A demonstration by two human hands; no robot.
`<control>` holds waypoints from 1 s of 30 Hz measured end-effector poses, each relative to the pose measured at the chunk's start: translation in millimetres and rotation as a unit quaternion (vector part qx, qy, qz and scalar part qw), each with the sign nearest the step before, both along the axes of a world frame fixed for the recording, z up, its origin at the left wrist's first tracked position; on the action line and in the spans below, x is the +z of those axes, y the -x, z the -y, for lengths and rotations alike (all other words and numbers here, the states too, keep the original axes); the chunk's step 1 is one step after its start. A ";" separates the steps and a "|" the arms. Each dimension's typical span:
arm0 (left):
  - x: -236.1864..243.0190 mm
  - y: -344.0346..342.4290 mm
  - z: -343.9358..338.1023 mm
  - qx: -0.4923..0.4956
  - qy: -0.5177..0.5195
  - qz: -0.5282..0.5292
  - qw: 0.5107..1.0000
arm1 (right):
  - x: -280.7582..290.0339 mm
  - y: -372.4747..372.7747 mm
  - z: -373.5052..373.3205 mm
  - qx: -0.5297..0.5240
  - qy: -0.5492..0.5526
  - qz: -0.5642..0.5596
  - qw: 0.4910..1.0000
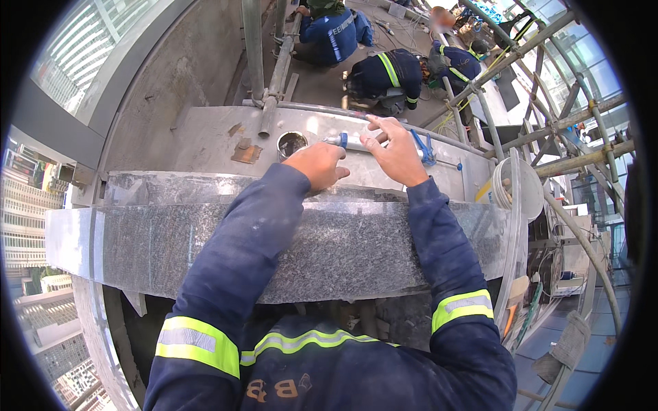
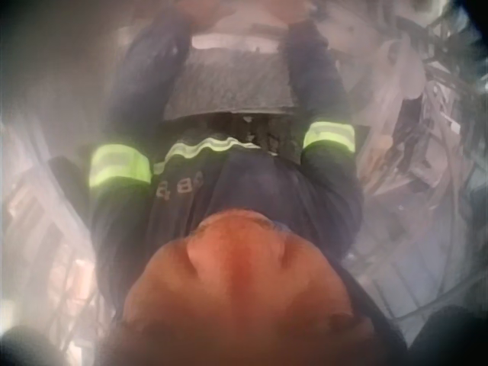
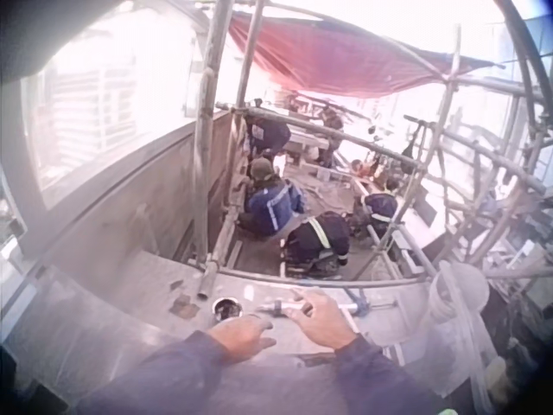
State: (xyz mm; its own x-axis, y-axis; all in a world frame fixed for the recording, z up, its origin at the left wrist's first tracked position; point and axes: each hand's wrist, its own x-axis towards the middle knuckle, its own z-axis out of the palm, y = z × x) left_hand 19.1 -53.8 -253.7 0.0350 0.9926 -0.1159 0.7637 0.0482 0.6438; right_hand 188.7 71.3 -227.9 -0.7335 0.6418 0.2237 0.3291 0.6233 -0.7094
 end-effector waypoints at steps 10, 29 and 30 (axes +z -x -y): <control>-18.4 2.1 -0.3 0.006 -0.077 0.008 0.997 | 4.2 0.6 2.8 0.015 -0.005 0.007 1.000; -9.9 7.2 -11.6 -0.016 -0.030 -0.014 0.999 | -9.5 -0.3 -5.3 0.018 -0.026 -0.001 0.999; -9.4 7.7 -9.9 -0.014 -0.032 -0.020 0.999 | -10.7 0.1 -5.1 0.020 -0.033 -0.001 0.999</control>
